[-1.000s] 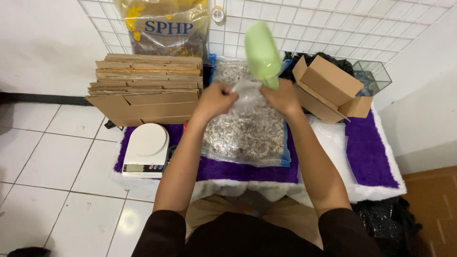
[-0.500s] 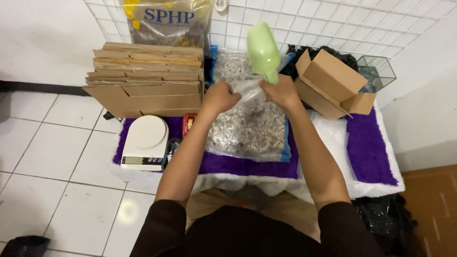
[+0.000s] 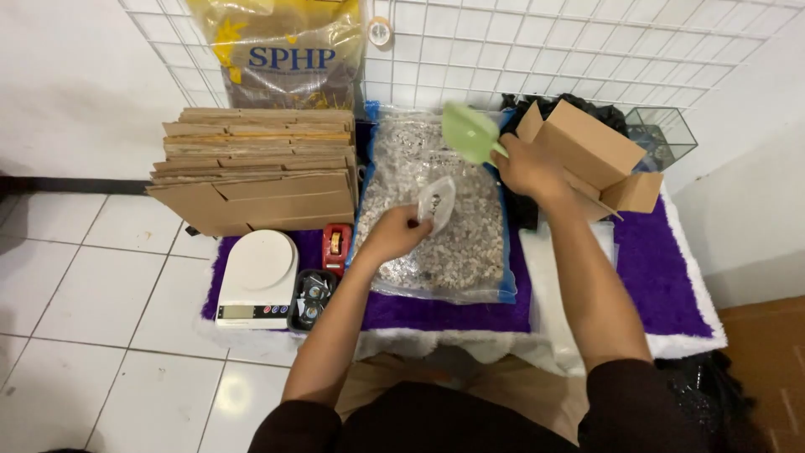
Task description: Assembling a cardboard box from a flat state and preparing small bags of gravel for packing using a scoop.
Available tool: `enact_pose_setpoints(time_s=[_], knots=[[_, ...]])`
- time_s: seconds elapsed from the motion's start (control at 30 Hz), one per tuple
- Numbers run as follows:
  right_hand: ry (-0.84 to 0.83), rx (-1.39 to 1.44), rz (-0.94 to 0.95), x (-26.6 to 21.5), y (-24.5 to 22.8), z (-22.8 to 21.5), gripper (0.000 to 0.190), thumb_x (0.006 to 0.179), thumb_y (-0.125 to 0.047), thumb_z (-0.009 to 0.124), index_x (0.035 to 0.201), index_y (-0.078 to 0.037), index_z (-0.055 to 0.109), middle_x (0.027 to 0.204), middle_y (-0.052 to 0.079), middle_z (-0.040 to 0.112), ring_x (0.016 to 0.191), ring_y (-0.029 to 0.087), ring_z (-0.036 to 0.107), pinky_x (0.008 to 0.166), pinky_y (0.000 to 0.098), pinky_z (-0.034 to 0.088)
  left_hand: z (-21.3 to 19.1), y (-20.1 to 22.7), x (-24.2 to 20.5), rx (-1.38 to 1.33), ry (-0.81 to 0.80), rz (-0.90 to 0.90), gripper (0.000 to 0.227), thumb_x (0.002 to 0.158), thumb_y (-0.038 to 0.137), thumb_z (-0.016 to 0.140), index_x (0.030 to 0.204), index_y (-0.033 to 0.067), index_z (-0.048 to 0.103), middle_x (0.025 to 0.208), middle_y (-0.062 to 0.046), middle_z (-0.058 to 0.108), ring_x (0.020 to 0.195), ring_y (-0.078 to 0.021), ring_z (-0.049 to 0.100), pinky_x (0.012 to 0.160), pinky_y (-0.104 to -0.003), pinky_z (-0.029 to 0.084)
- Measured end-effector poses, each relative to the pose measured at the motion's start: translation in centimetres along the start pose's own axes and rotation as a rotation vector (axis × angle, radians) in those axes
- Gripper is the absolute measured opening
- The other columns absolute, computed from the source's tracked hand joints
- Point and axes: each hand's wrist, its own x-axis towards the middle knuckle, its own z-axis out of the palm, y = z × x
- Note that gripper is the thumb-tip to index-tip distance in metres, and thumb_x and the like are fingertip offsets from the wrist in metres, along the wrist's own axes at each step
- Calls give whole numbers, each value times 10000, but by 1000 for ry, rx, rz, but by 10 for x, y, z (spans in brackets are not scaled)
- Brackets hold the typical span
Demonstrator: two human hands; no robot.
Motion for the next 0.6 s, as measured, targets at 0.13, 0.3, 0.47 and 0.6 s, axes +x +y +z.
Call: enact_pose_setpoints(time_s=[0.13, 0.3, 0.47, 0.6], knots=[[-199, -327, -82, 40, 2, 2, 324, 1042, -339, 447, 1056, -166, 721, 889, 64, 772, 865, 301, 752, 802, 443, 531, 12, -17, 0, -103, 59, 18, 265, 878, 261, 650, 989, 48, 763, 954, -195, 773, 1026, -384, 722, 862, -485, 573], [-35, -584, -279, 89, -3, 76, 230, 921, -108, 594, 724, -158, 700, 663, 38, 686, 654, 268, 712, 533, 428, 490, 56, -87, 28, 77, 221, 203, 249, 826, 303, 700, 902, 66, 708, 901, -188, 722, 933, -433, 696, 823, -536, 563], [-25, -671, -197, 156, 44, 167, 155, 868, -70, 667, 754, -130, 755, 671, 46, 690, 644, 270, 686, 567, 410, 453, 75, -108, 33, 190, 387, 384, 212, 793, 290, 703, 810, 81, 671, 849, -154, 701, 928, -384, 693, 883, -482, 562], [-109, -829, -34, 164, 33, 163, 109, 887, -158, 671, 843, -164, 771, 719, 15, 694, 662, 233, 657, 627, 382, 378, 71, -113, 34, 117, 410, 363, 244, 764, 307, 736, 889, 108, 674, 882, -129, 707, 927, -375, 694, 827, -504, 566]])
